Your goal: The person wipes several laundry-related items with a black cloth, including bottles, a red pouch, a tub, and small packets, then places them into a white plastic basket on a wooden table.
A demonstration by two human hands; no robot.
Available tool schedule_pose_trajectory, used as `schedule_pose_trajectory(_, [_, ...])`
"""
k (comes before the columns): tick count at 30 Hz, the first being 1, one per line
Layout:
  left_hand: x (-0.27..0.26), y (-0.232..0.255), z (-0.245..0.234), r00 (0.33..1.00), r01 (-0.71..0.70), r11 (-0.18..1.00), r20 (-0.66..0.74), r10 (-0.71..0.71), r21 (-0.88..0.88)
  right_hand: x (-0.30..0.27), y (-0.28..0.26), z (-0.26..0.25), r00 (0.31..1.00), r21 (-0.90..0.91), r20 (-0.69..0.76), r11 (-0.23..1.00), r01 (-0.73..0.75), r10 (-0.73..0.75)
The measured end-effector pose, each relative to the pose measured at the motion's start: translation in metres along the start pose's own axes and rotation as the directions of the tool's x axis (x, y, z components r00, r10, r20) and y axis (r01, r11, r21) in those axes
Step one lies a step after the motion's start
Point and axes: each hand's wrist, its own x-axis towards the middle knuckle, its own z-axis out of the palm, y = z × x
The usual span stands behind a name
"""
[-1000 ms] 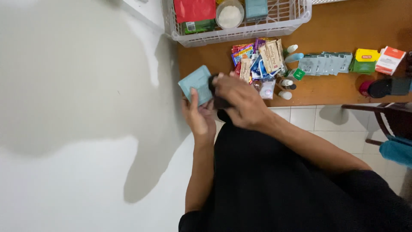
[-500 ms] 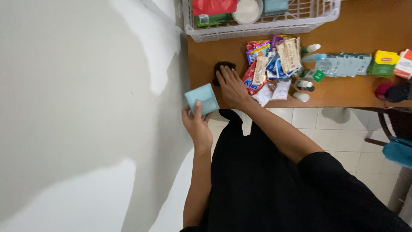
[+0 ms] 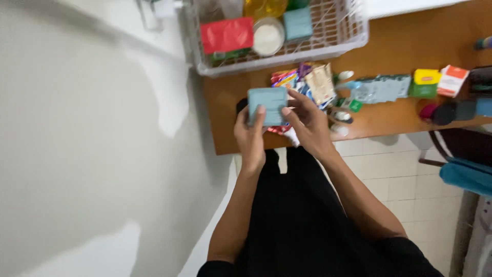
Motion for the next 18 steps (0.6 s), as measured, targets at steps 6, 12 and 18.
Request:
schedule_pose_trajectory(6, [0.047, -0.005, 0.09, 0.979, -0.157, 0.978, 0.152, 0.136, 0.14, 0.067, -0.018, -0.086, 0.988, -0.043, -0.126, 0.996, 0.08, -0.084])
schedule_pose_trajectory(12, [0.099, -0.004, 0.145, 0.804, -0.584, 0.512, 0.364, 0.47, 0.63, 0.182, -0.007, -0.146, 0.982, -0.449, -0.176, 0.893, -0.024, -0.062])
schedule_pose_trajectory(18, [0.172, -0.047, 0.183, 0.819, -0.569, 0.201, 0.527, 0.224, 0.798, 0.267, 0.071, -0.159, 0.997, -0.572, -0.079, 0.818, -0.055, 0.012])
